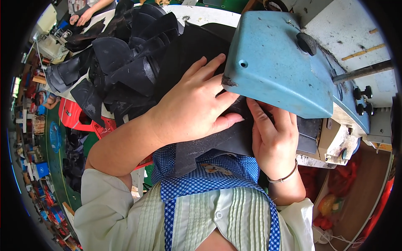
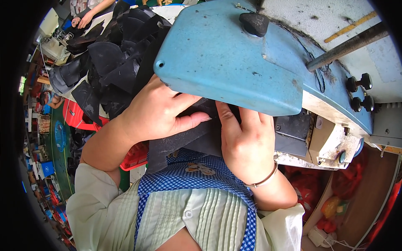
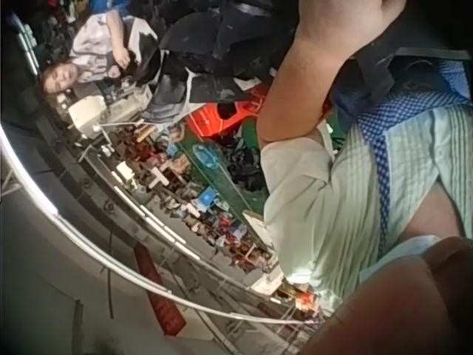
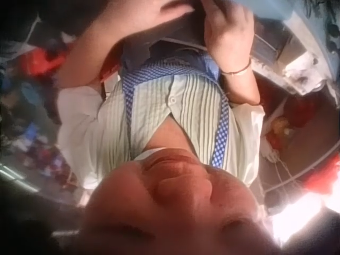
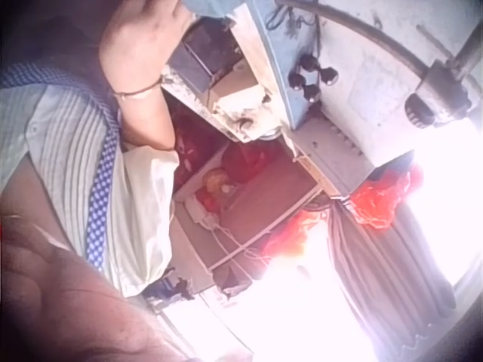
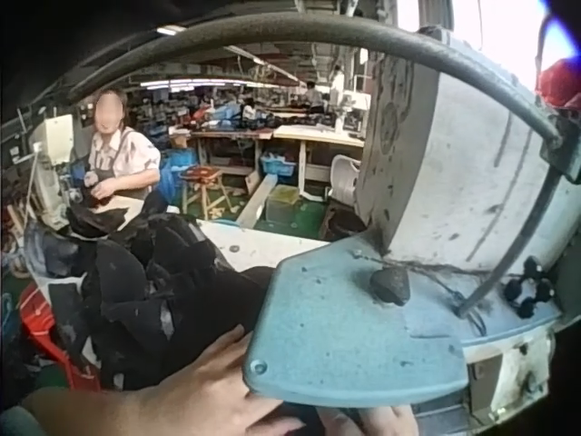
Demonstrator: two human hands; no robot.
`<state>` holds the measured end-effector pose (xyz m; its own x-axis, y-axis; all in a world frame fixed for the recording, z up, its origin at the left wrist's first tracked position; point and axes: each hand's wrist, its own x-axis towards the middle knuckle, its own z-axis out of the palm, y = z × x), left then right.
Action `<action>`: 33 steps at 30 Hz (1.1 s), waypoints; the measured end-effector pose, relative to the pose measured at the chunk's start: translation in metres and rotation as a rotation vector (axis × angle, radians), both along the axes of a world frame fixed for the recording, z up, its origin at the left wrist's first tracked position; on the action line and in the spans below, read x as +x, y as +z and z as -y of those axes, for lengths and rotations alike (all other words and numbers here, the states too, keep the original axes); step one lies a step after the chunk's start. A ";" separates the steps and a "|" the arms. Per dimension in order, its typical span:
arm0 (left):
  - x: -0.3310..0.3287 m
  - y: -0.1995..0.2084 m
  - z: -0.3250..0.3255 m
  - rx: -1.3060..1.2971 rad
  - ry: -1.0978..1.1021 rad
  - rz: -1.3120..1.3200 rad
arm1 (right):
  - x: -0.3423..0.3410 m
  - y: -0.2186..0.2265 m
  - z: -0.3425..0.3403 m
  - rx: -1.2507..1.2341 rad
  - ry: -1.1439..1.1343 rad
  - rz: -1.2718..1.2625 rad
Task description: Stitch and process leather components using an industrial sewing machine for shoe manufacturing.
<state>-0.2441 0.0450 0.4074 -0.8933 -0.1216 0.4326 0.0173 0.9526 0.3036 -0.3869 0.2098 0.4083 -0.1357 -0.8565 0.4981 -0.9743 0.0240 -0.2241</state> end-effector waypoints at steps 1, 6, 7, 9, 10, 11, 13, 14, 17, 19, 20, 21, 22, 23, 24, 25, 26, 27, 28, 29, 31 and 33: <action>-0.001 -0.001 0.002 0.001 -0.005 0.002 | 0.000 0.000 0.001 0.000 -0.006 0.001; -0.003 -0.001 0.005 0.029 0.025 0.022 | -0.003 -0.002 0.000 0.003 -0.037 0.010; -0.003 0.000 0.005 0.028 0.025 0.026 | -0.003 -0.002 0.000 0.006 -0.032 0.017; -0.005 0.000 0.007 0.070 0.023 0.027 | -0.003 -0.002 0.001 0.008 -0.029 0.027; -0.005 0.000 0.008 0.069 0.023 0.029 | -0.002 -0.001 0.001 0.012 -0.033 0.030; -0.007 -0.001 0.009 0.066 0.027 0.033 | -0.002 0.000 0.000 0.017 -0.040 0.031; -0.009 -0.001 0.013 0.062 0.028 0.035 | -0.003 -0.003 0.000 0.005 -0.036 0.020; -0.009 0.000 0.015 0.068 0.026 0.047 | -0.004 -0.004 0.000 -0.007 -0.026 0.011; -0.010 -0.001 0.020 0.071 0.029 0.060 | -0.002 -0.001 -0.001 0.000 -0.033 0.048; -0.012 0.000 0.023 0.071 0.035 0.061 | -0.002 -0.001 -0.001 -0.010 -0.033 0.038; -0.013 0.001 0.025 0.059 0.042 0.037 | -0.003 -0.002 0.000 -0.020 -0.029 0.028; -0.013 0.002 0.027 0.047 0.050 0.014 | -0.003 -0.002 0.001 -0.020 -0.030 0.029; -0.013 0.001 0.029 0.048 0.049 0.015 | -0.003 -0.003 0.001 -0.021 -0.027 0.034; -0.014 0.001 0.031 0.016 0.049 0.012 | -0.004 -0.003 0.000 -0.028 -0.025 0.039; -0.014 0.001 0.033 -0.015 0.048 0.010 | -0.004 -0.004 -0.001 -0.031 -0.026 0.041; -0.016 0.000 0.034 -0.019 0.048 0.012 | -0.005 -0.004 -0.002 -0.035 -0.026 0.044; -0.017 -0.002 0.038 -0.022 0.033 -0.015 | -0.005 -0.003 -0.001 -0.034 -0.026 0.045; -0.019 -0.003 0.042 -0.026 0.018 -0.043 | -0.004 -0.002 0.000 -0.035 -0.027 0.045; -0.021 -0.004 0.046 -0.027 0.017 -0.043 | -0.004 -0.001 0.000 -0.040 -0.029 0.040; -0.021 -0.003 0.051 -0.022 0.020 -0.055 | -0.003 0.000 0.000 -0.046 -0.023 0.036; -0.020 -0.004 0.063 -0.035 0.083 -0.032 | -0.003 0.000 0.000 -0.045 0.005 0.081; -0.016 -0.003 0.071 -0.067 0.158 -0.011 | -0.004 -0.002 -0.003 -0.041 0.025 0.122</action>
<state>-0.2605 -0.0262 0.4039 -0.8606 -0.2307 0.4541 -0.1312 0.9619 0.2400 -0.3913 0.2130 0.4066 -0.1760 -0.8398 0.5135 -0.9398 -0.0118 -0.3415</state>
